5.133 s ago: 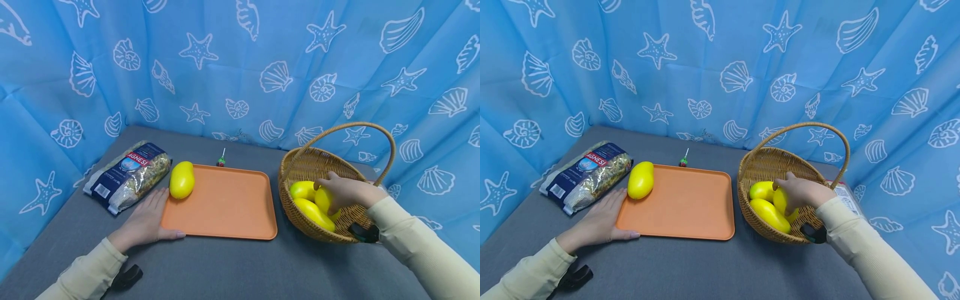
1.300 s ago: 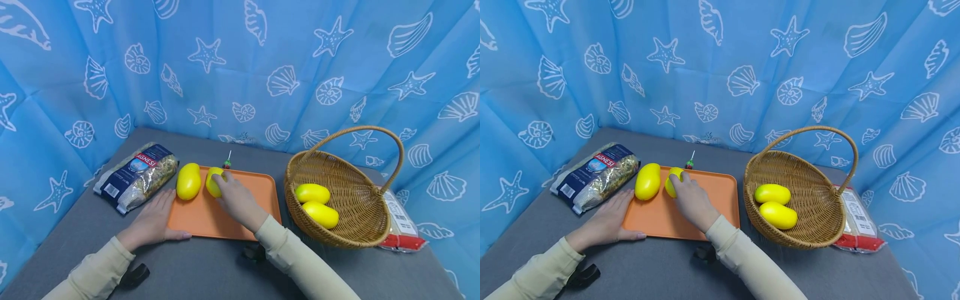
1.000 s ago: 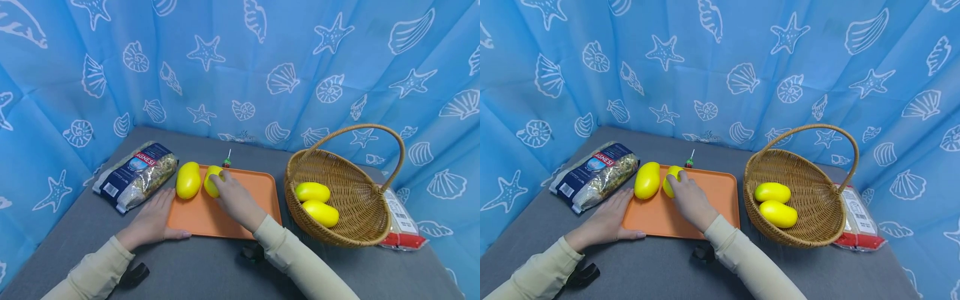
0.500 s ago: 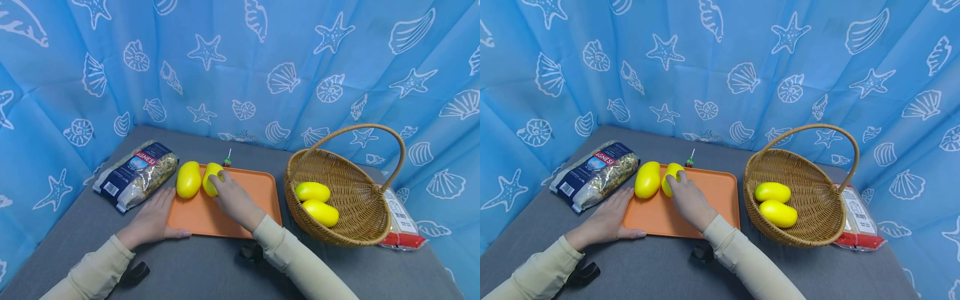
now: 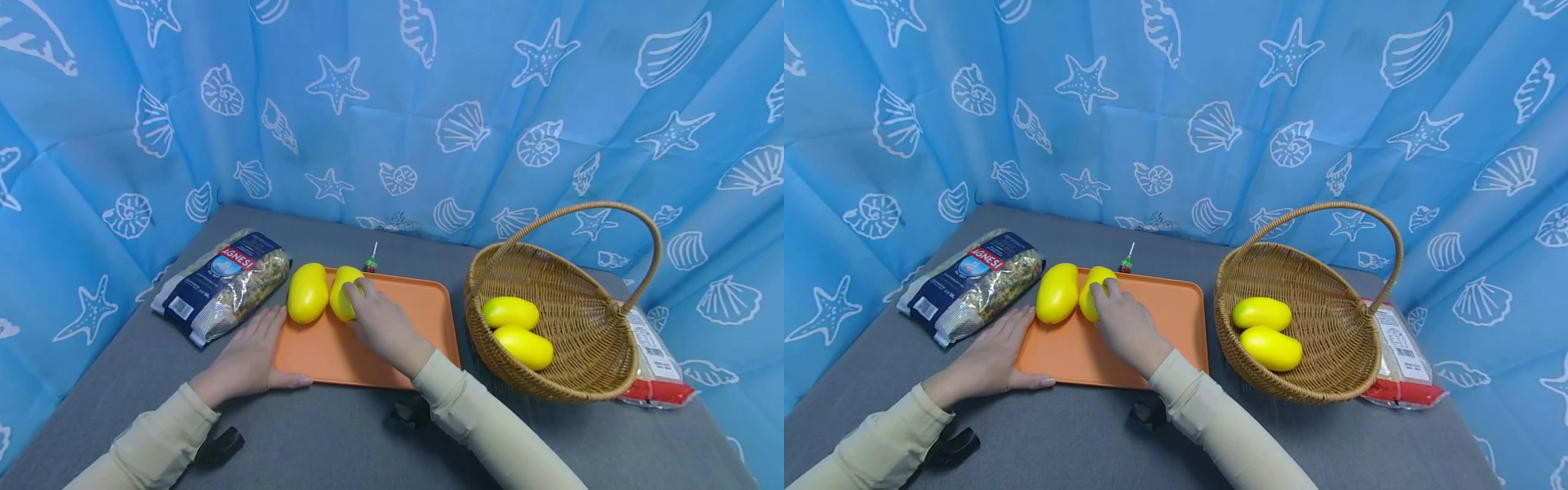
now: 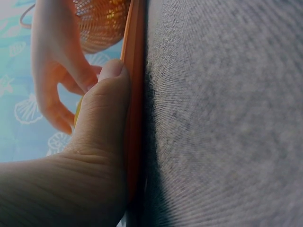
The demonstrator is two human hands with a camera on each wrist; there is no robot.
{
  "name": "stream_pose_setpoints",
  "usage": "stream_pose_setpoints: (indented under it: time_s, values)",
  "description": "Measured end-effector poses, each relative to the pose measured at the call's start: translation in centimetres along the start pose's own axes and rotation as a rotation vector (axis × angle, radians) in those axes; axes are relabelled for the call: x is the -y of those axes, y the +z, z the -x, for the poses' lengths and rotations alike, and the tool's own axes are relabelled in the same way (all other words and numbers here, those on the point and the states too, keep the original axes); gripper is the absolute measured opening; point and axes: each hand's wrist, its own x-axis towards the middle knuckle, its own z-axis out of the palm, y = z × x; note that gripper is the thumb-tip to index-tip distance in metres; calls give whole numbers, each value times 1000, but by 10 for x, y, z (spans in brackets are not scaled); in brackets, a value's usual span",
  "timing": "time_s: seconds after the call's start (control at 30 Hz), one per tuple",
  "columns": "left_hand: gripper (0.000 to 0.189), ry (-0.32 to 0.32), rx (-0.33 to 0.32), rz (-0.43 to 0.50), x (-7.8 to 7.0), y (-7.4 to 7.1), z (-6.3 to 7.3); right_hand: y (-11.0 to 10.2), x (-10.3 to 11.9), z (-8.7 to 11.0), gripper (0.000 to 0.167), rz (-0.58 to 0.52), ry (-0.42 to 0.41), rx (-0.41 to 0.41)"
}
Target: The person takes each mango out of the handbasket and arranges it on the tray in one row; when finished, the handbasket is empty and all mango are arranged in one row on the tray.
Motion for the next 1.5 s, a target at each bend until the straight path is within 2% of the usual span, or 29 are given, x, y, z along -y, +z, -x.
stream_pose_setpoints:
  time_s: [0.83, 1.03, 1.17, 1.3, 1.5]
  values:
    - [132, 3, -1, 3, 0, 0, 0, -9, 3, 2, 57, 7, 60, 27]
    - [131, 7, -9, 1, -1, 1, 0, -32, 5, 12, 60, -7, 60, 14]
    - [132, 6, -7, -7, 0, 2, 0, -54, 3, 29, 61, 10, 34, -35]
    - [133, 1, -3, -14, 1, 2, -1, -77, 2, 49, 59, 72, 35, -88]
    - [134, -16, 28, -7, -1, -1, -2, -108, -8, 83, 50, 102, -9, -218]
